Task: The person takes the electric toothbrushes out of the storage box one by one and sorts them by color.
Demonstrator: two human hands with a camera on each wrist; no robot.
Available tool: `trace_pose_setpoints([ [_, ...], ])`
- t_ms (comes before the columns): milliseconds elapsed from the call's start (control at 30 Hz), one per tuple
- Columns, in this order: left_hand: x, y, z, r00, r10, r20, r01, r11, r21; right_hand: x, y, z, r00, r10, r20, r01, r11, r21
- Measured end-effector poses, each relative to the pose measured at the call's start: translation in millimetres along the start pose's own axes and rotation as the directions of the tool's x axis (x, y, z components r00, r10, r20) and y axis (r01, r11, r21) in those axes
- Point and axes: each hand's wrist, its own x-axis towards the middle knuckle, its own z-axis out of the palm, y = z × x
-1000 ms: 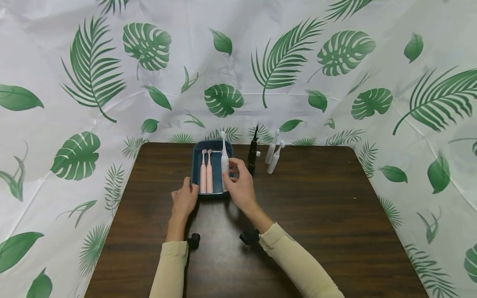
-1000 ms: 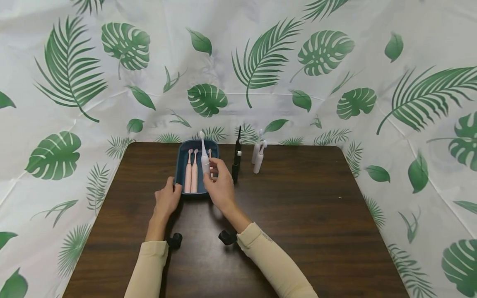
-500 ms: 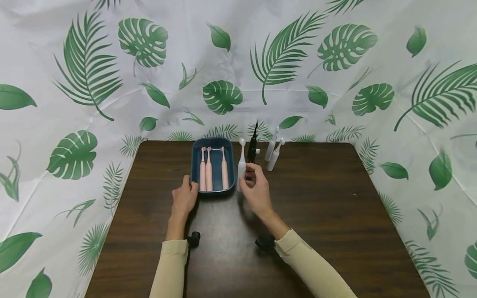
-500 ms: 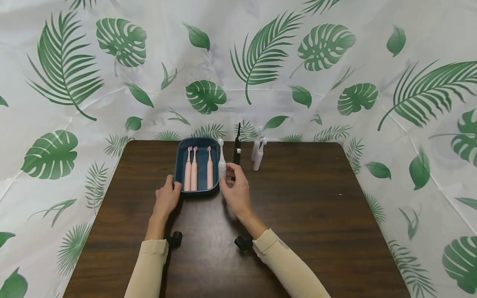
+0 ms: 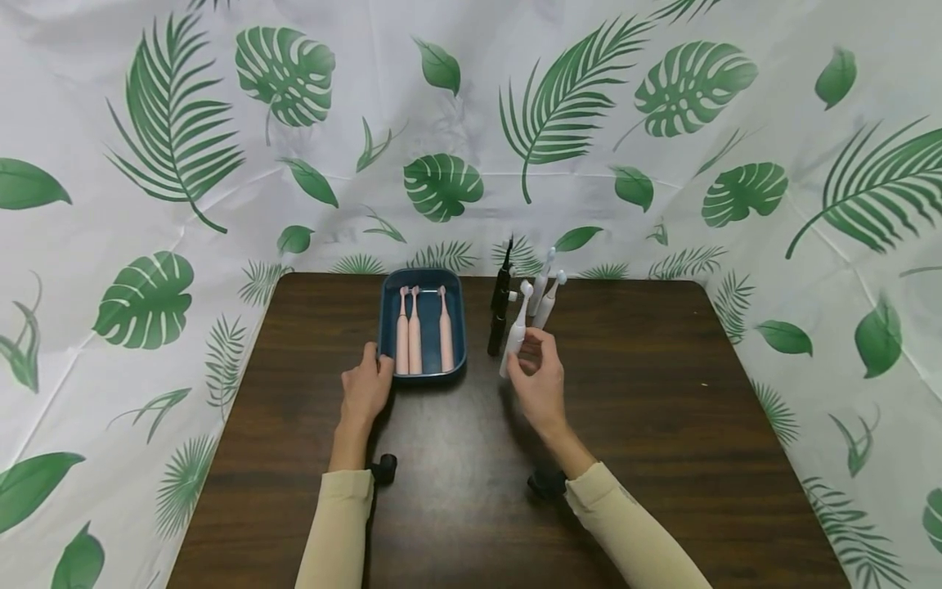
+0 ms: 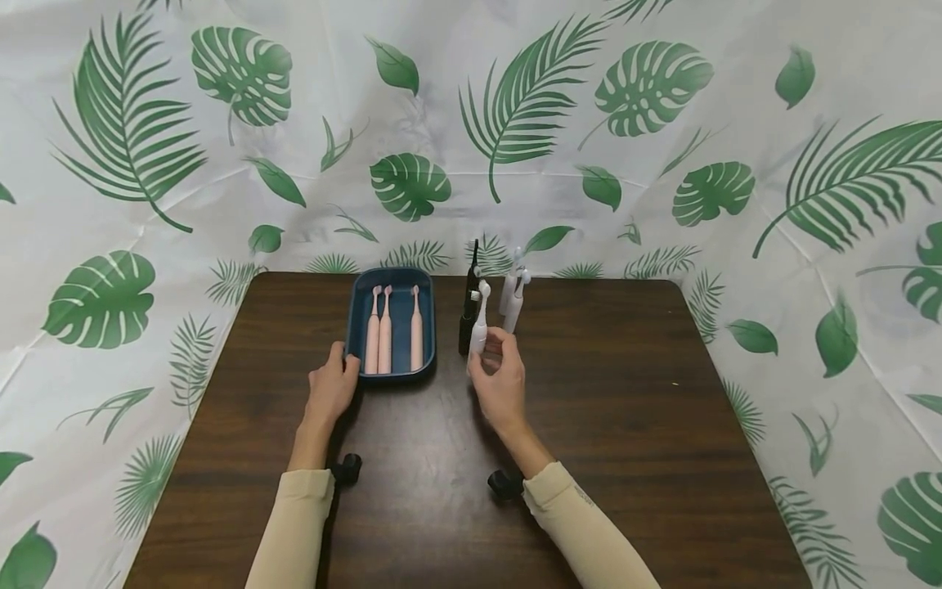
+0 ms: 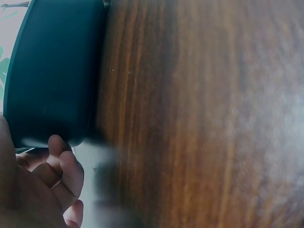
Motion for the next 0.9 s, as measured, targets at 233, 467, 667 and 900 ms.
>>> trace_pose_setpoints([
  [233, -1.3, -0.9, -0.8, 1.000, -0.024, 0.003, 0.024, 1.000, -0.009, 6, -10, -15, 0.998, 0.012, -0.065, -0.014, 0.999, -0.033],
  [467, -0.6, -2.2, -0.8, 1.000, -0.022, -0.001, 0.022, 1.000, -0.001, 19, 0, -22, 0.994, 0.013, -0.110, -0.020, 0.998, -0.061],
  [667, 0.2, -2.5, -1.1, 0.999, -0.032, -0.007, 0.032, 0.999, 0.007, 26, 14, -26, 0.992, 0.044, -0.121, -0.051, 0.997, -0.057],
  [900, 0.2, -1.6, -1.1, 0.999, -0.048, 0.013, 0.048, 0.999, -0.014, 29, 29, -28, 0.991, 0.054, -0.120, -0.059, 0.997, -0.040],
])
